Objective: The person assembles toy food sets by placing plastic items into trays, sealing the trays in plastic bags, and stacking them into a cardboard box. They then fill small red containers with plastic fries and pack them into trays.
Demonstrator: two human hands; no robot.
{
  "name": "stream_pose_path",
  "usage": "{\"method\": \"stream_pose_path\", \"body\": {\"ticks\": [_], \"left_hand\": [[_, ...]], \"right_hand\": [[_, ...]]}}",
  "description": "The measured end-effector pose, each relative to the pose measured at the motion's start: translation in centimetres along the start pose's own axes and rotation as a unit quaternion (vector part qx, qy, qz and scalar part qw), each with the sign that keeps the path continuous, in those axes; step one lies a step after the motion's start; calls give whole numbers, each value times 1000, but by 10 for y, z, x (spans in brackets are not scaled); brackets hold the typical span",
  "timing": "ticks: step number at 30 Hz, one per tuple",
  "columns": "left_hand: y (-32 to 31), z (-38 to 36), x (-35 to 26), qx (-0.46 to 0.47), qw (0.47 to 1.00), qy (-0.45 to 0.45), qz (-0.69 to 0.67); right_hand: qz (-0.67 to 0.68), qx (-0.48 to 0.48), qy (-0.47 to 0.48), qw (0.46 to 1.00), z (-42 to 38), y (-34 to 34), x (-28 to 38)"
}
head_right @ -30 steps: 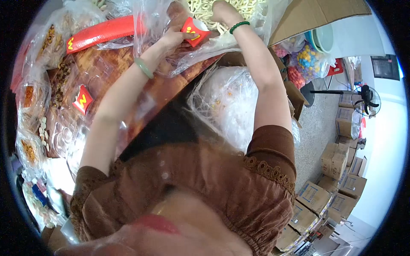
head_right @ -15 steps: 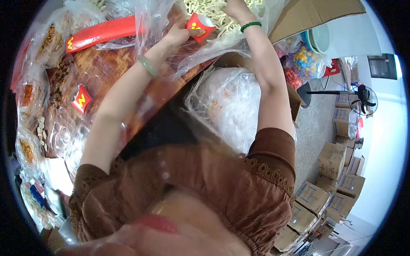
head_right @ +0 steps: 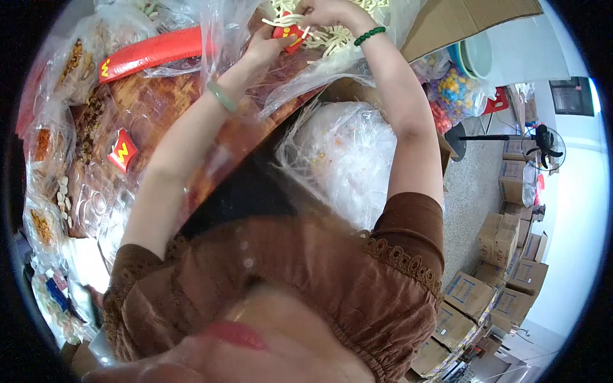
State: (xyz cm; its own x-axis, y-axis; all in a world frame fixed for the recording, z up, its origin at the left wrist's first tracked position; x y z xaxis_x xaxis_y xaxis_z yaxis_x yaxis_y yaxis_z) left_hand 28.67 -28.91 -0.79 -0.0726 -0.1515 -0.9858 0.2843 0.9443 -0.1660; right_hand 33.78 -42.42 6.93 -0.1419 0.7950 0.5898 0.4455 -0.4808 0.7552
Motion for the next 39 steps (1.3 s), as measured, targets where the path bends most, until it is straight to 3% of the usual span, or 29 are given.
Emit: {"method": "stream_pose_path", "body": {"ticks": [3, 7, 8, 11, 15, 22, 23, 26, 28, 30, 33, 39], "left_hand": [[-2, -5, -1, 13, 998, 47, -48], [-2, -2, 5, 26, 993, 70, -90], [0, 2, 11, 27, 993, 71, -89], [3, 4, 12, 40, 995, 44, -84], [3, -6, 10, 30, 988, 85, -122], [3, -10, 9, 52, 978, 84, -185], [2, -9, 9, 54, 978, 84, -184], [0, -5, 8, 76, 978, 73, -180], [1, -7, 9, 85, 976, 73, -185], [1, -8, 8, 84, 977, 68, -183], [5, -6, 15, 104, 966, 67, -225], [17, -7, 8, 118, 947, 62, -293]], "right_hand": [[-49, -42, 10, 998, 0, -2, 2], [-254, -141, 94, 952, 5, 1, 10], [-137, -44, 31, 989, 1, -5, 6], [-14, 45, 40, 998, -11, -18, 20], [-167, -44, -44, 984, -11, -14, 19], [22, -247, 12, 969, -20, -4, 6], [-91, -207, 47, 973, -8, -3, 6], [-207, -68, 61, 974, 5, -9, -2], [-6, 55, 37, 998, 6, -14, -5], [74, 58, 24, 995, 7, -15, -4], [80, -1, -49, 996, -3, -15, 8], [-87, -161, 94, 979, -44, 5, 31]]}}
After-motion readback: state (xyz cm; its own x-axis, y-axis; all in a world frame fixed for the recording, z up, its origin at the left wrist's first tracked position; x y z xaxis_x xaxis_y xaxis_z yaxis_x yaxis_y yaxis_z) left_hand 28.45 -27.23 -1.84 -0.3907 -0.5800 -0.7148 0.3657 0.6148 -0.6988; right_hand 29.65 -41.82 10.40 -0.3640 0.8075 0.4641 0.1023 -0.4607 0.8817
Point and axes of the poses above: each hand's wrist, its own z-axis towards the middle knuckle, its own y-axis out of the back of the hand, x = y × z, the point moved 6 cm from there along z, towards the middle knuckle, and after that the axes turned 2 degrees about -y, right-handed, at the moved point
